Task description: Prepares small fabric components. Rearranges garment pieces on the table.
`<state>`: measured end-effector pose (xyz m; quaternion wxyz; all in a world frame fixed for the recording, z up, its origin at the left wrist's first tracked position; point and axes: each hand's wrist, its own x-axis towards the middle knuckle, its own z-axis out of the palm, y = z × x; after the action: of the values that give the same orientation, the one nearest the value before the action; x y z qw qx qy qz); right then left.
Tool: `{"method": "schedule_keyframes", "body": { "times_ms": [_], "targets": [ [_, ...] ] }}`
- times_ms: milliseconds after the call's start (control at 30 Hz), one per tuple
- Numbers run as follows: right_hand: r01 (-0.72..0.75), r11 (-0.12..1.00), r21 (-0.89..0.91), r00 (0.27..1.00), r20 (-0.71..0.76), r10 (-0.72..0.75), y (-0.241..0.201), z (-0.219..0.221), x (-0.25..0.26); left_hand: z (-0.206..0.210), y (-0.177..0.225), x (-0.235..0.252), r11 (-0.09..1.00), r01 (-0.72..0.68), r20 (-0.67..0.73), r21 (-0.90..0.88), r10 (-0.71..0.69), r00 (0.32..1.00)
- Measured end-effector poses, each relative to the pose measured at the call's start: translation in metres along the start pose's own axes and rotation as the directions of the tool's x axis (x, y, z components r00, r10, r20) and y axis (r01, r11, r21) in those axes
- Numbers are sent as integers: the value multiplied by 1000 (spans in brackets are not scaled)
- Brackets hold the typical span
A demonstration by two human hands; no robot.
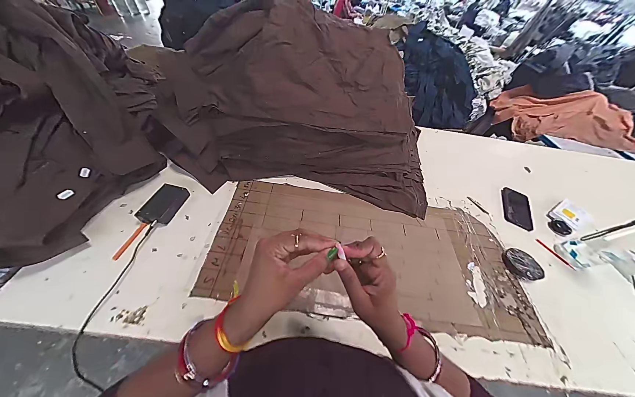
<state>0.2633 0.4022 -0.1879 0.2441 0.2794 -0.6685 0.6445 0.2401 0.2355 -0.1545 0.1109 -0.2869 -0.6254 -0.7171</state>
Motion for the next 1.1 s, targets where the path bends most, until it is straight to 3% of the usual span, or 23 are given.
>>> {"method": "schedule_keyframes", "body": {
  "times_ms": [100,267,333,433,533,633,700,800,933,1100],
  "targets": [
    [8,1000,-28,1000,-15,-9,4,5,0,-2,-3,-1,1000,4,-17,-8,-4,1000],
    [131,931,-342,989,-18,-146,7,9,-4,-3,-8,0,999,-9,-76,52,13,997],
    [131,925,-358,989,-16,-146,7,9,-4,-2,-9,-1,999,-16,-95,52,20,995],
    [13,982,-190,1000,20,-9,3,7,-1,0,-10,-2,997,-39,-103,70,47,994],
    [-181,980,86,980,98,173,0,2,2,3,-14,-4,991,-71,-105,117,84,991],
    [-391,811,435,920,198,338,-3,0,1,4,-15,-5,985,-79,-97,153,94,991],
    [-434,711,553,901,244,359,-3,-1,0,3,-15,-7,984,-70,-92,161,86,992],
    [-420,682,599,907,258,332,-5,-2,-1,4,-14,-8,987,-61,-75,148,73,995],
    [-379,730,569,925,208,319,-5,1,-1,5,-15,-10,988,-54,-72,145,65,995],
    [-280,902,330,960,71,272,0,-3,-2,4,-15,-12,984,-45,-64,171,57,996]
  ]
}}
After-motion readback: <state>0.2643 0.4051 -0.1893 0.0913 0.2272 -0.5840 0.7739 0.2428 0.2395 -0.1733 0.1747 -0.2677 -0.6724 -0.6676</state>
